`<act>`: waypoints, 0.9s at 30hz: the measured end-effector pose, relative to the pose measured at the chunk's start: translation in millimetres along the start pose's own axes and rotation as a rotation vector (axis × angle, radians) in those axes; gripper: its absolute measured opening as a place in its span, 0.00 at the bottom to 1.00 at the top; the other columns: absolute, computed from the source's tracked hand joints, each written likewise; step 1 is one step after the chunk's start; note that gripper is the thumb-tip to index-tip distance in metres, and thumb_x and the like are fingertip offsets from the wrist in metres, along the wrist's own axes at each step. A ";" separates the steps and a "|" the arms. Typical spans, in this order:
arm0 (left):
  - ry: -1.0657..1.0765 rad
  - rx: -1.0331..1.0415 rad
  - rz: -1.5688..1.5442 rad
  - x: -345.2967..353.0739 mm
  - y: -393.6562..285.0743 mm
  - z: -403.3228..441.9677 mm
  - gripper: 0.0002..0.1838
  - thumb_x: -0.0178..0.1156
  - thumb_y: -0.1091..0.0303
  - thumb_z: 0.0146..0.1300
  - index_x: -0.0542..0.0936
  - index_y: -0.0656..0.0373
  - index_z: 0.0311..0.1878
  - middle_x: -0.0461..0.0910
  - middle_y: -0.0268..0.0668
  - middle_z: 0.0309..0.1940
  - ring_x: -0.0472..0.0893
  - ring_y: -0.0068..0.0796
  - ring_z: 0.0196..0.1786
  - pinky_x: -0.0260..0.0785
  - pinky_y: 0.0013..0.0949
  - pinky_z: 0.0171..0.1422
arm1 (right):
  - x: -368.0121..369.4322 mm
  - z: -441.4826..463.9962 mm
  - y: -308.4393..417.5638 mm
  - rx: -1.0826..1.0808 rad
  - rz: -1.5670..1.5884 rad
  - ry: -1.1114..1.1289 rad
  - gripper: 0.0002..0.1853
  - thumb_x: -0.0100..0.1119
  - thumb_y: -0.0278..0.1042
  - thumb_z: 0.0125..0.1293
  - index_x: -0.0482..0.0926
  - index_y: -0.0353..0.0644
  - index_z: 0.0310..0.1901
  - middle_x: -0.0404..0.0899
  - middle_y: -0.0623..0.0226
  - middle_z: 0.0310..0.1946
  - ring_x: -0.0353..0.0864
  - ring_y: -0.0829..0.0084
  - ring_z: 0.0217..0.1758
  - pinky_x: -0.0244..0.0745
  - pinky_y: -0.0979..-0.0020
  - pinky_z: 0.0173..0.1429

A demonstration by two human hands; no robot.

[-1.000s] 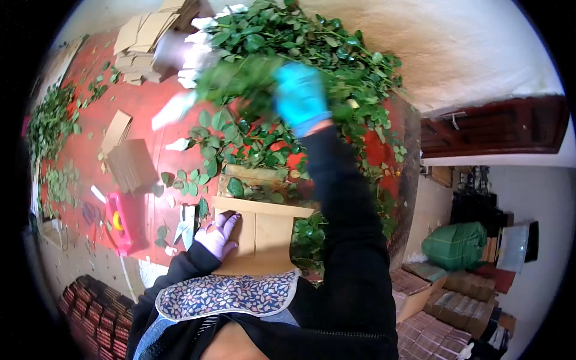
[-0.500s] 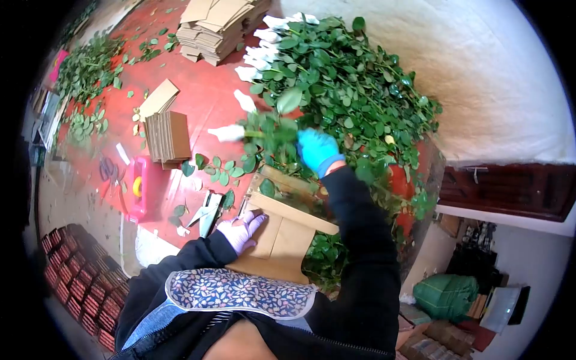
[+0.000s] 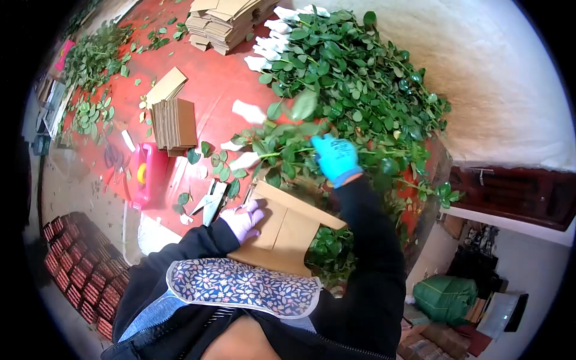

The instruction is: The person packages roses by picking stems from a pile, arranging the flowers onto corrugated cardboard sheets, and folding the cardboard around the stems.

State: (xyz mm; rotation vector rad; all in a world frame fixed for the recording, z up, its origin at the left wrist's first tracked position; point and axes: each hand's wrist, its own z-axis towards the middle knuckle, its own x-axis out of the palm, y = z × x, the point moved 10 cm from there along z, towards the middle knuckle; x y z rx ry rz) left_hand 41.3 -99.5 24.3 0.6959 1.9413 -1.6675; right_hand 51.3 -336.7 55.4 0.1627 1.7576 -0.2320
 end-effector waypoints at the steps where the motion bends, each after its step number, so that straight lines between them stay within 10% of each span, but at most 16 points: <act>1: -0.007 0.012 0.013 1.1 0.6 -0.1 0.27 0.66 0.69 0.55 0.72 0.57 0.60 0.69 0.45 0.64 0.78 0.47 0.57 0.77 0.40 0.55 | -28.2 -11.5 -0.7 0.042 -0.023 -0.024 0.20 0.64 0.31 0.54 0.78 0.46 0.51 0.80 0.60 0.35 0.83 0.57 0.37 0.77 0.56 0.39; 4: -0.034 0.035 0.067 3.2 6.5 2.3 0.25 0.64 0.69 0.57 0.73 0.56 0.60 0.72 0.43 0.60 0.79 0.45 0.56 0.77 0.38 0.54 | -99.2 -62.8 8.0 -0.071 0.107 -0.278 0.21 0.63 0.31 0.55 0.76 0.46 0.53 0.80 0.62 0.33 0.81 0.56 0.36 0.74 0.57 0.40; 9: -0.169 0.088 -0.164 1.4 24.9 7.8 0.21 0.62 0.61 0.60 0.76 0.47 0.58 0.77 0.38 0.55 0.80 0.37 0.53 0.75 0.37 0.55 | -130.7 -142.6 43.0 0.068 0.185 0.004 0.25 0.61 0.29 0.50 0.77 0.46 0.54 0.78 0.60 0.34 0.79 0.54 0.34 0.70 0.54 0.36; 11: 0.141 -0.005 0.091 21.7 38.6 5.8 0.21 0.64 0.56 0.58 0.77 0.46 0.56 0.77 0.37 0.53 0.78 0.36 0.52 0.75 0.37 0.52 | -114.9 -173.8 54.6 0.036 0.162 0.122 0.23 0.60 0.28 0.51 0.77 0.45 0.52 0.79 0.59 0.36 0.79 0.52 0.35 0.71 0.53 0.37; 19: 0.002 0.273 -0.054 9.1 42.5 10.8 0.18 0.65 0.67 0.61 0.78 0.49 0.54 0.73 0.39 0.62 0.78 0.43 0.59 0.74 0.40 0.61 | 23.0 -272.8 61.9 0.159 0.329 0.381 0.18 0.60 0.28 0.55 0.77 0.46 0.50 0.81 0.55 0.36 0.81 0.49 0.38 0.73 0.52 0.39; 27: 0.099 0.051 0.018 8.9 25.8 9.5 0.40 0.77 0.56 0.45 0.73 0.53 0.64 0.69 0.39 0.65 0.74 0.45 0.64 0.72 0.42 0.63 | 55.5 -282.6 72.5 0.083 0.579 0.271 0.24 0.64 0.26 0.55 0.77 0.43 0.56 0.81 0.53 0.43 0.79 0.47 0.42 0.74 0.53 0.43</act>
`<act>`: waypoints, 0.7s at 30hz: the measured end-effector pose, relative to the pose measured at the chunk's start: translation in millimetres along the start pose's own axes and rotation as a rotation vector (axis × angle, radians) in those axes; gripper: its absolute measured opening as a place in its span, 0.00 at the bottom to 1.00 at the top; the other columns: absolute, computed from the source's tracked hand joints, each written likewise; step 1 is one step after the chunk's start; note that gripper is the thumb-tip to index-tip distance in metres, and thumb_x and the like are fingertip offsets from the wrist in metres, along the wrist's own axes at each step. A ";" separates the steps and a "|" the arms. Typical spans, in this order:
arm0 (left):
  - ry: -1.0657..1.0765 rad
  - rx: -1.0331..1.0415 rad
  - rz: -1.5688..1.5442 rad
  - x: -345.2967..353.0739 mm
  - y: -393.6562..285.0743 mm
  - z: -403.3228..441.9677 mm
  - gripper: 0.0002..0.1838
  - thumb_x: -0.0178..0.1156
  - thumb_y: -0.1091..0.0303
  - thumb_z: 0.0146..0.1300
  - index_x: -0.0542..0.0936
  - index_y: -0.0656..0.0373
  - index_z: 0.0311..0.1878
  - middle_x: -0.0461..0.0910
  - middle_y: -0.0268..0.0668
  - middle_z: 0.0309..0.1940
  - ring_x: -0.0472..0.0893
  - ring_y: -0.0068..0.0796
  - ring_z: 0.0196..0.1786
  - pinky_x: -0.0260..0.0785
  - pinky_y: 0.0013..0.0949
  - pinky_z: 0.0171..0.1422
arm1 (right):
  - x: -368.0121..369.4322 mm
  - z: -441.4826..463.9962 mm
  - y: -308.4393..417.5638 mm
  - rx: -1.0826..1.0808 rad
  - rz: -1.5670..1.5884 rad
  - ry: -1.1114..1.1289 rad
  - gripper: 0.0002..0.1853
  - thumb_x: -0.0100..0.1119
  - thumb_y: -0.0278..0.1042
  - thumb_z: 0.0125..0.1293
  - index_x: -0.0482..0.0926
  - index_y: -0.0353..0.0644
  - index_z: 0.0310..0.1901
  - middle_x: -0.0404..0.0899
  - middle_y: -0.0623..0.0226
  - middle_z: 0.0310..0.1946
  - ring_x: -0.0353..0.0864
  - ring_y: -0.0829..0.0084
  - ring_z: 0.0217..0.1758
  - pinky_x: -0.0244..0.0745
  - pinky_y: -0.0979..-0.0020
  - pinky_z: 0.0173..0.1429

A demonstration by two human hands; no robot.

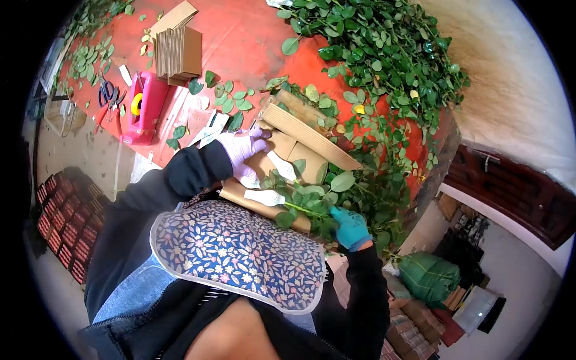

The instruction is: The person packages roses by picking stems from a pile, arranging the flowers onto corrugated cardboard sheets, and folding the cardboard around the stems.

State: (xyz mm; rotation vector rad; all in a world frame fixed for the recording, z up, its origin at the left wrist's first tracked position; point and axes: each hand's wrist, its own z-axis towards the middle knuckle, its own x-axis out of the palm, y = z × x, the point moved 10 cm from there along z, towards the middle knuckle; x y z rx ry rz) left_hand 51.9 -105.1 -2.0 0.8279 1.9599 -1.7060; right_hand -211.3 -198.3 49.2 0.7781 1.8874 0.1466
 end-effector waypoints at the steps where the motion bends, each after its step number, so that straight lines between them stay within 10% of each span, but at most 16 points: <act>1: 0.026 -0.017 0.020 1.7 -0.8 0.2 0.45 0.77 0.57 0.44 0.70 0.53 0.67 0.69 0.40 0.65 0.75 0.43 0.63 0.74 0.42 0.59 | -5.1 -0.6 -1.5 -0.001 -0.006 0.002 0.24 0.64 0.26 0.55 0.77 0.43 0.56 0.81 0.53 0.43 0.79 0.47 0.42 0.74 0.53 0.43; 15: 0.031 -0.113 -0.104 -6.1 0.1 -1.6 0.63 0.77 0.60 0.39 0.51 0.54 0.78 0.72 0.48 0.61 0.80 0.49 0.54 0.75 0.43 0.54 | -23.5 43.3 18.0 -0.040 -0.290 0.181 0.22 0.64 0.25 0.51 0.79 0.48 0.50 0.80 0.58 0.36 0.80 0.51 0.38 0.74 0.55 0.41; 21: 0.018 -0.124 -0.082 -2.3 3.7 -4.8 0.62 0.78 0.56 0.40 0.52 0.52 0.78 0.70 0.47 0.64 0.80 0.49 0.55 0.75 0.43 0.55 | 1.0 -18.6 -26.3 -0.028 0.153 0.123 0.24 0.60 0.27 0.57 0.79 0.46 0.58 0.83 0.53 0.45 0.83 0.56 0.47 0.79 0.60 0.49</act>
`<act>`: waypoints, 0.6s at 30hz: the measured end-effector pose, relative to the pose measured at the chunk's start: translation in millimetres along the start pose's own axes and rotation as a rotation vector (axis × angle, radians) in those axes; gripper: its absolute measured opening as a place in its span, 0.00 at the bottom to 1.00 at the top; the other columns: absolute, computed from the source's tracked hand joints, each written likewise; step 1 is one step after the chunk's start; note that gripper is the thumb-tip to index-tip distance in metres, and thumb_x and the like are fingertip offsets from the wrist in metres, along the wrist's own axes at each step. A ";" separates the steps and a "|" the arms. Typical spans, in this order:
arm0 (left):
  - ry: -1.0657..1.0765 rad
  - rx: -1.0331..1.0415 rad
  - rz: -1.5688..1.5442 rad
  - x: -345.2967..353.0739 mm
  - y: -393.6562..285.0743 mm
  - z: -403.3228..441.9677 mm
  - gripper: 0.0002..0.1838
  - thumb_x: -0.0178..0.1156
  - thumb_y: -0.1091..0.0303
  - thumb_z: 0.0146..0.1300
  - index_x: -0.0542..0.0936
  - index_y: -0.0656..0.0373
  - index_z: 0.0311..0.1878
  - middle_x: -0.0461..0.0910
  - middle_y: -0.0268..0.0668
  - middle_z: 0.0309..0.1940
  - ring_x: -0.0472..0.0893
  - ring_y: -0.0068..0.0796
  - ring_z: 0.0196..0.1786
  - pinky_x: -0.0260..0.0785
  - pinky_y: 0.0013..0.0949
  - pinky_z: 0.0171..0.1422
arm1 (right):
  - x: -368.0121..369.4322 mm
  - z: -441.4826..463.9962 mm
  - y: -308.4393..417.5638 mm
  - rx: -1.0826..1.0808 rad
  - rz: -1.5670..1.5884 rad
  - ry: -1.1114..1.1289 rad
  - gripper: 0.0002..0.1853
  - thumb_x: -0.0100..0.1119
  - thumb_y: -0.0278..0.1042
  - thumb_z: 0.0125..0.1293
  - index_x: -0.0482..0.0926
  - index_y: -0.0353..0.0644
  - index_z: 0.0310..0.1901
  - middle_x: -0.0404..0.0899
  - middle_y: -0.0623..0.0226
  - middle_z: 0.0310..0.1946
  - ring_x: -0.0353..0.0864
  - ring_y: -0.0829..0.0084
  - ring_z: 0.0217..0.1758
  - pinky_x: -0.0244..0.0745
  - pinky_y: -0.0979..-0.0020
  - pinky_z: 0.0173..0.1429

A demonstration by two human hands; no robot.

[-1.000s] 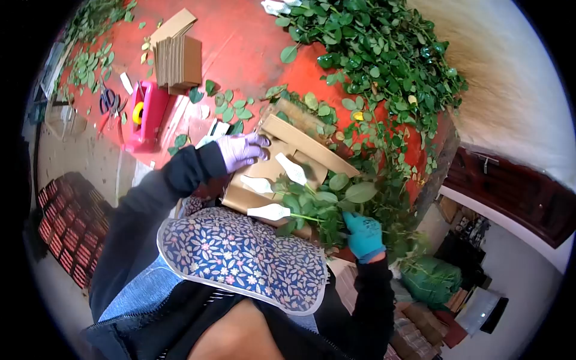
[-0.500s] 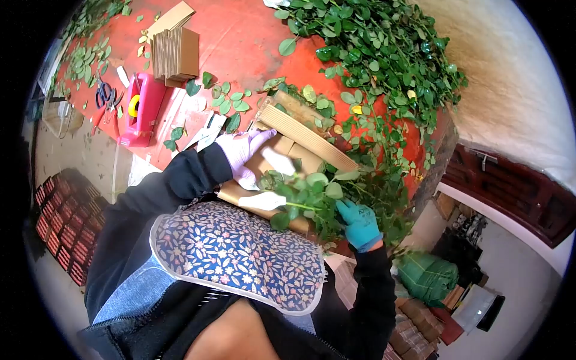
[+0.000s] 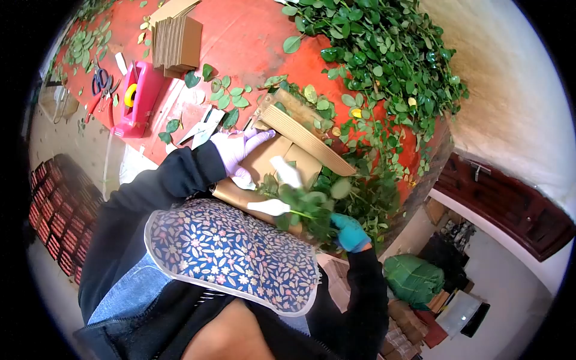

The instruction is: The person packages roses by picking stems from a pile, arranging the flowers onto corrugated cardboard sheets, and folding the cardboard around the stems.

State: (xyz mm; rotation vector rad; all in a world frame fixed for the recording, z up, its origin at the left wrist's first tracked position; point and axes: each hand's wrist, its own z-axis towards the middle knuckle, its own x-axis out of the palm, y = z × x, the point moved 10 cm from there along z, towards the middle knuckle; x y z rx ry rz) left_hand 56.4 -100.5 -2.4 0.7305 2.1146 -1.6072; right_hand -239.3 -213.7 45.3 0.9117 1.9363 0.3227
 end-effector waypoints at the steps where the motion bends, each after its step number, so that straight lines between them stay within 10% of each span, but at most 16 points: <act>1: -0.002 0.003 -0.016 0.6 0.6 -0.9 0.62 0.78 0.56 0.40 0.52 0.52 0.78 0.70 0.47 0.65 0.80 0.48 0.56 0.75 0.43 0.56 | -1.6 -16.6 -42.1 0.382 0.297 -0.027 0.25 0.61 0.26 0.57 0.79 0.45 0.59 0.83 0.53 0.46 0.83 0.56 0.47 0.79 0.61 0.48; 2: -0.007 0.002 -0.058 -3.2 -1.5 -2.3 0.62 0.78 0.56 0.40 0.52 0.52 0.78 0.70 0.48 0.65 0.80 0.48 0.56 0.75 0.42 0.57 | 7.1 -49.0 -79.6 0.766 0.596 -0.058 0.26 0.62 0.24 0.56 0.79 0.44 0.60 0.83 0.53 0.46 0.83 0.56 0.47 0.78 0.62 0.48; 5: -0.026 -0.004 -0.076 -4.4 -0.1 -3.8 0.62 0.78 0.56 0.40 0.53 0.52 0.78 0.69 0.48 0.66 0.80 0.48 0.57 0.74 0.41 0.58 | -45.3 -53.8 -39.4 0.166 0.011 -0.102 0.22 0.62 0.24 0.57 0.80 0.44 0.55 0.82 0.54 0.42 0.82 0.54 0.42 0.77 0.60 0.44; 11: -0.048 0.055 -0.206 -11.4 -9.0 -5.0 0.63 0.79 0.58 0.39 0.52 0.54 0.79 0.69 0.47 0.66 0.77 0.48 0.61 0.71 0.42 0.63 | -77.0 2.6 60.8 0.078 -0.398 -0.024 0.18 0.60 0.26 0.55 0.81 0.47 0.49 0.80 0.56 0.35 0.79 0.49 0.38 0.72 0.52 0.39; 18: -0.017 0.042 -0.159 -11.1 -9.4 -4.3 0.64 0.80 0.56 0.38 0.53 0.55 0.78 0.68 0.48 0.66 0.74 0.50 0.64 0.68 0.44 0.67 | -35.2 72.6 15.8 0.120 -0.130 0.091 0.12 0.59 0.28 0.59 0.80 0.45 0.45 0.80 0.53 0.31 0.81 0.49 0.37 0.73 0.54 0.40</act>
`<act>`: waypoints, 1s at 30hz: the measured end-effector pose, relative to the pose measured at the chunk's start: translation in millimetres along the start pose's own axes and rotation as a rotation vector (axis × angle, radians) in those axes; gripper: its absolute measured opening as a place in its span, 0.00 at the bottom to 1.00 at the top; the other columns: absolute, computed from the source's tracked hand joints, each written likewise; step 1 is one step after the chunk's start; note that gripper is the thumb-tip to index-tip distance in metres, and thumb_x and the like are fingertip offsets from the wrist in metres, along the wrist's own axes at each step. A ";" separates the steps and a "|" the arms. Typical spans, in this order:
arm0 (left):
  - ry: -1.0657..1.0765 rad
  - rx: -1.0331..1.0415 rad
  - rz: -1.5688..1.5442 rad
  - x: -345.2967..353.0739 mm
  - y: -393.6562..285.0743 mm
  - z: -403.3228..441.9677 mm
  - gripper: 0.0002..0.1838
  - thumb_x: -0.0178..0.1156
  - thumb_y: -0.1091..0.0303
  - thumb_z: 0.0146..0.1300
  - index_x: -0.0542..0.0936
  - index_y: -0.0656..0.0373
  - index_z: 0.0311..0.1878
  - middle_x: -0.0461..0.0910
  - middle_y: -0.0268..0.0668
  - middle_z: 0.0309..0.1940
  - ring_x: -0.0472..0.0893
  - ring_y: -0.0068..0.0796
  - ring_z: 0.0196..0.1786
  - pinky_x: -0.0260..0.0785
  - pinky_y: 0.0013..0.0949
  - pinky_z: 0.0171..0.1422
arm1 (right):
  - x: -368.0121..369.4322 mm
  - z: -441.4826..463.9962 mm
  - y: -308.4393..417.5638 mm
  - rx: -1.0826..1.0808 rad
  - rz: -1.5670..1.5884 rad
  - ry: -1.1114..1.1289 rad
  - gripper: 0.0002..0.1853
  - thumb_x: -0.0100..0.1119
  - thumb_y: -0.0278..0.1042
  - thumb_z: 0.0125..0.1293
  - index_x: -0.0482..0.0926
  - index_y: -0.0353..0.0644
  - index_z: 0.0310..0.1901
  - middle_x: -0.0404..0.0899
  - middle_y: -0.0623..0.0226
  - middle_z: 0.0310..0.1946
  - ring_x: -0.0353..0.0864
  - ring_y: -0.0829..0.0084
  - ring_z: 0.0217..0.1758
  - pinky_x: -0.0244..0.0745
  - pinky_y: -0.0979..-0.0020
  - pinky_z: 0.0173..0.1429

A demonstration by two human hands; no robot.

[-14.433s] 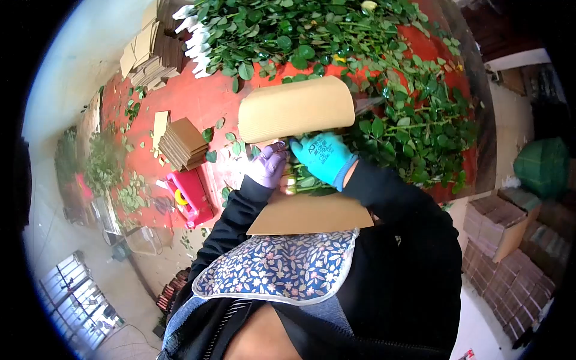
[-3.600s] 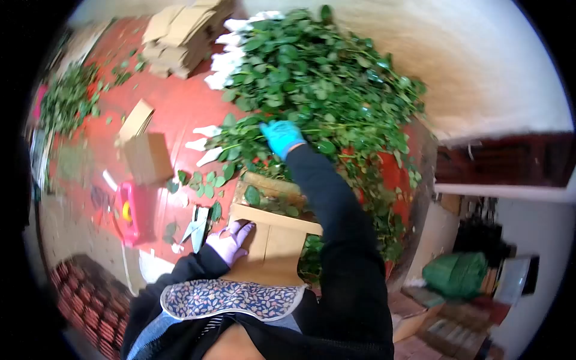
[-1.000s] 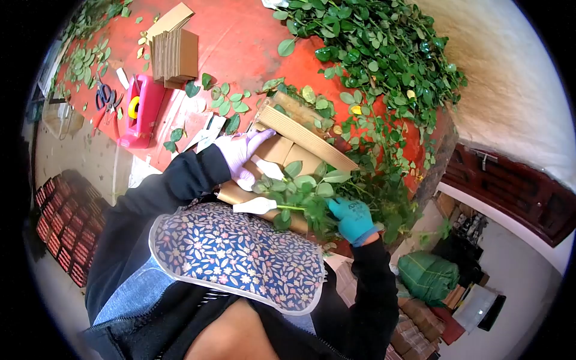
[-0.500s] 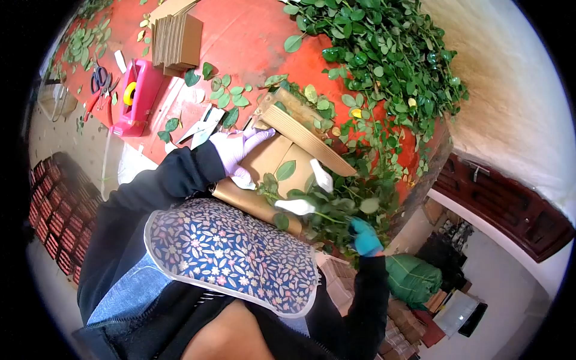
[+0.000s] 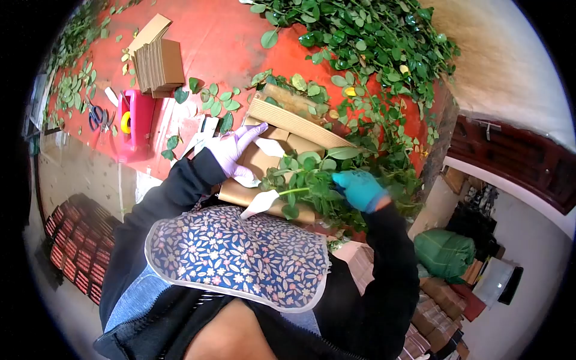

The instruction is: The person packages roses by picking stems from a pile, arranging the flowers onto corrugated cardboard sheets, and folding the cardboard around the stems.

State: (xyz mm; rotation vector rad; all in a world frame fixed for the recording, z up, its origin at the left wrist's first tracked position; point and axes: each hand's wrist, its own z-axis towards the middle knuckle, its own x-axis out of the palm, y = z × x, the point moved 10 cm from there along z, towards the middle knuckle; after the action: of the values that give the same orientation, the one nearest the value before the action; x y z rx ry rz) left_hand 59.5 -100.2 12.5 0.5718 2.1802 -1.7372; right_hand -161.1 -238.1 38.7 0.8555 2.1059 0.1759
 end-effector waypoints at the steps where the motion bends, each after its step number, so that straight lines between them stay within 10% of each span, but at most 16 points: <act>1: 0.013 0.007 0.002 0.9 -1.0 0.2 0.63 0.80 0.55 0.38 0.54 0.55 0.78 0.68 0.48 0.67 0.73 0.50 0.65 0.68 0.44 0.67 | 6.1 10.0 -4.3 0.027 0.034 0.046 0.12 0.60 0.29 0.59 0.80 0.45 0.45 0.81 0.52 0.32 0.81 0.49 0.38 0.74 0.54 0.41; 9: -0.074 0.072 0.113 5.2 -5.2 -13.4 0.42 0.78 0.59 0.42 0.75 0.47 0.66 0.68 0.52 0.62 0.77 0.48 0.61 0.74 0.46 0.59 | 44.6 30.2 3.5 -0.100 0.046 0.271 0.33 0.70 0.28 0.48 0.77 0.42 0.60 0.82 0.53 0.52 0.81 0.51 0.54 0.76 0.58 0.57; 15: -0.093 0.304 0.400 20.8 -12.7 -14.7 0.26 0.69 0.54 0.55 0.80 0.42 0.59 0.72 0.38 0.41 0.81 0.40 0.40 0.76 0.39 0.42 | 69.2 24.3 -30.5 -0.025 0.251 0.232 0.35 0.68 0.28 0.50 0.75 0.45 0.65 0.80 0.54 0.58 0.81 0.55 0.57 0.76 0.61 0.60; 21: -0.046 0.434 -0.059 24.9 -7.4 -10.1 0.23 0.69 0.62 0.57 0.81 0.48 0.58 0.78 0.42 0.40 0.81 0.44 0.37 0.74 0.41 0.41 | -12.4 1.6 -15.6 0.008 0.194 -0.252 0.27 0.64 0.19 0.50 0.78 0.38 0.55 0.83 0.53 0.38 0.83 0.54 0.42 0.79 0.59 0.44; 30: -0.073 0.390 0.264 15.9 -31.6 -21.4 0.30 0.72 0.60 0.52 0.77 0.52 0.60 0.81 0.37 0.44 0.83 0.38 0.36 0.76 0.36 0.38 | 27.8 19.8 3.0 0.097 -0.403 -0.287 0.14 0.50 0.32 0.70 0.79 0.46 0.54 0.81 0.62 0.25 0.83 0.58 0.28 0.75 0.55 0.31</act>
State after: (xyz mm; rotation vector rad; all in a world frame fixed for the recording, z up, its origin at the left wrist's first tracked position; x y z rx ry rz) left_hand 30.7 -83.4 37.0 0.8299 1.6351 -2.0029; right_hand -156.4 -221.6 9.0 0.4618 1.9761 -0.2492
